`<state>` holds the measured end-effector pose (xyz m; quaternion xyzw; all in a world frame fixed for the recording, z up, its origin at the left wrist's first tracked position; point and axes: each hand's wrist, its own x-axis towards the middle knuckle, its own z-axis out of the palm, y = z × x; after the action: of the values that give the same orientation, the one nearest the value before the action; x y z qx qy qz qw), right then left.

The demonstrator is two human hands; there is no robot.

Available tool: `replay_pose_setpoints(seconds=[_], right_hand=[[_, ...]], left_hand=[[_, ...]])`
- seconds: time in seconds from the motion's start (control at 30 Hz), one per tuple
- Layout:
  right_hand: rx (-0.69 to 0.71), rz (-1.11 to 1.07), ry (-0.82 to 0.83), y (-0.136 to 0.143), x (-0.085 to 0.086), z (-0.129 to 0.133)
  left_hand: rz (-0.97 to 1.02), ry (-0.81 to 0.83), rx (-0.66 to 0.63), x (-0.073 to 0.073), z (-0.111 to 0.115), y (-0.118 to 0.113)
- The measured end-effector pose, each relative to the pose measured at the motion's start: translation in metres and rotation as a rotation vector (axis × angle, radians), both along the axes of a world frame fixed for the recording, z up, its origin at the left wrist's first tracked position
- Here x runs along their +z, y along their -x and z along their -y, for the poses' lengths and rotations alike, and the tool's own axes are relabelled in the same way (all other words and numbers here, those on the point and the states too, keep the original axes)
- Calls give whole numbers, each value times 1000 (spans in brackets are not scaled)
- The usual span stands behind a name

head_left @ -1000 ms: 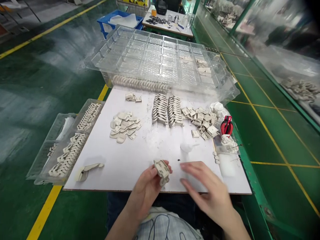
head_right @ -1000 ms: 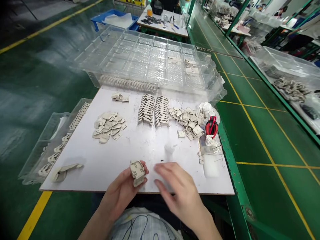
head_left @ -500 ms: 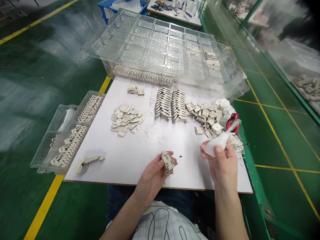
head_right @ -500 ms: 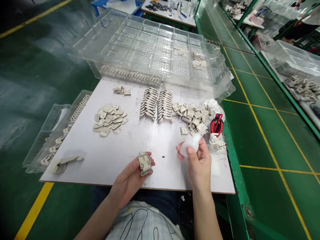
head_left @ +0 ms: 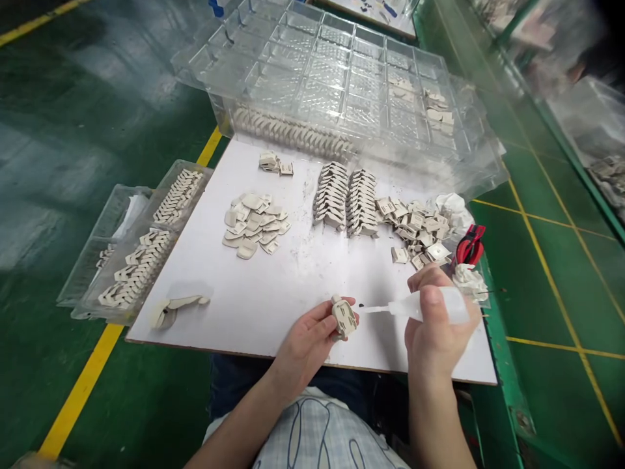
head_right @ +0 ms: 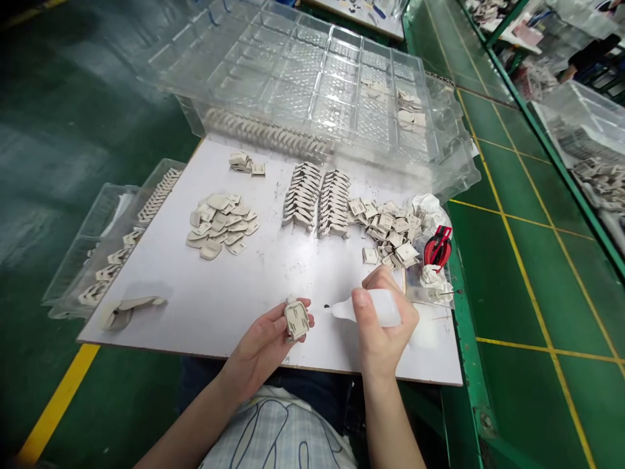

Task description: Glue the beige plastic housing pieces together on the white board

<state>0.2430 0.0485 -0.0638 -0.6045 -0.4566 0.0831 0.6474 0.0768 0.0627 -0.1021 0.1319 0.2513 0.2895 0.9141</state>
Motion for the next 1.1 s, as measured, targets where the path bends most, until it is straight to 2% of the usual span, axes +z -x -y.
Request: replay_pose_setpoints(seconds=[0.17,0.27,0.43,0.63,0.9,1.1], right_hand=[[-8,103,41,-1,-6,4],[-16,63,31,1,-8,3],[-47,-31,118,6,-7,4],[-40,-51,156,9,-5,6],[0,-67,95,10,-9,3],[-11,-67,152,13,-7,2]], left_hand=[[17,-16,-11,-4,0,0],[27,-10,-11,-4,0,0],[21,-4,-11,-2,0,0],[29,-25,-16,-3,1,0],[42,-55,-15,-5,1,-1],[42,-75,-25,-2,0,0]])
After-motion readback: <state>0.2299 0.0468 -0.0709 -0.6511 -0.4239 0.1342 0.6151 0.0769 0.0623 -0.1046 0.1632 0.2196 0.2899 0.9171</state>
